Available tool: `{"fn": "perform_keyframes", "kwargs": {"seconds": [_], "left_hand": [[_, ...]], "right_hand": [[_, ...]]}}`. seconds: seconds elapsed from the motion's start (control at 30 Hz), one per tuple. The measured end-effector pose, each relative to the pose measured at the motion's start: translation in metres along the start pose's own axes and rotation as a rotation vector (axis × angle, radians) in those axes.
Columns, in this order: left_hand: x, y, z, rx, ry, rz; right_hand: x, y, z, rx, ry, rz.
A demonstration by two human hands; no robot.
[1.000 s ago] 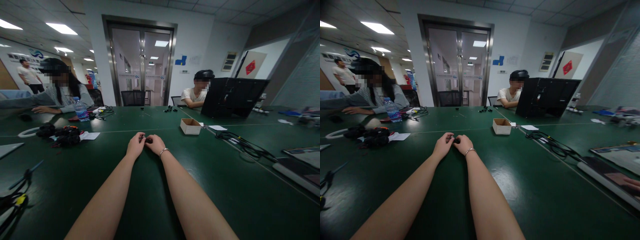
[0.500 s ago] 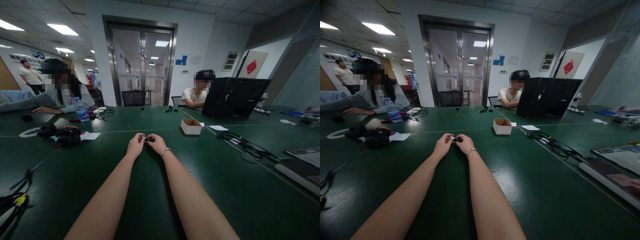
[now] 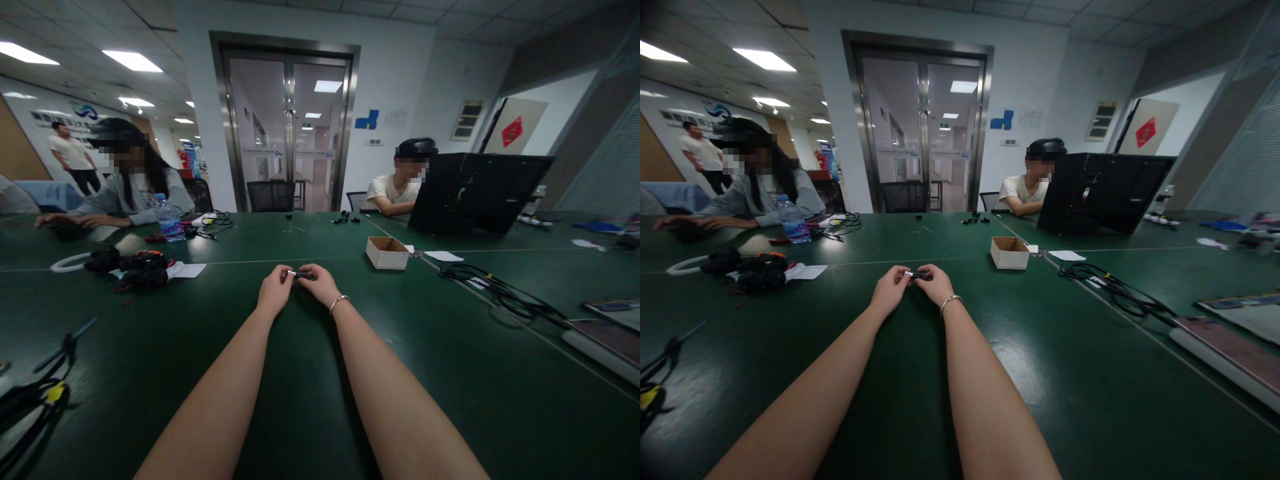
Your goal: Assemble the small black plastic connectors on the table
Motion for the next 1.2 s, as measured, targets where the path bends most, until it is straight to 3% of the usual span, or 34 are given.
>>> {"fn": "perform_keyframes", "kwargs": {"seconds": [0.3, 1.2], "left_hand": [[0.004, 0.007, 0.0, -0.068, -0.011, 0.003], [0.003, -0.002, 0.001, -0.119, -0.023, 0.104]], "right_hand": [[-0.004, 0.012, 0.011, 0.221, 0.012, -0.129], [-0.006, 0.017, 0.011, 0.363, 0.033, -0.104]]}}
Point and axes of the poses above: each hand's wrist, its own x-axis towards the middle knuckle, its own z-axis out of the back of the hand, y = z × x, the point moved 3 cm from there along x, towards the middle knuckle, and after that the axes turned 11 degrees about -x, right-handed, at the moved point
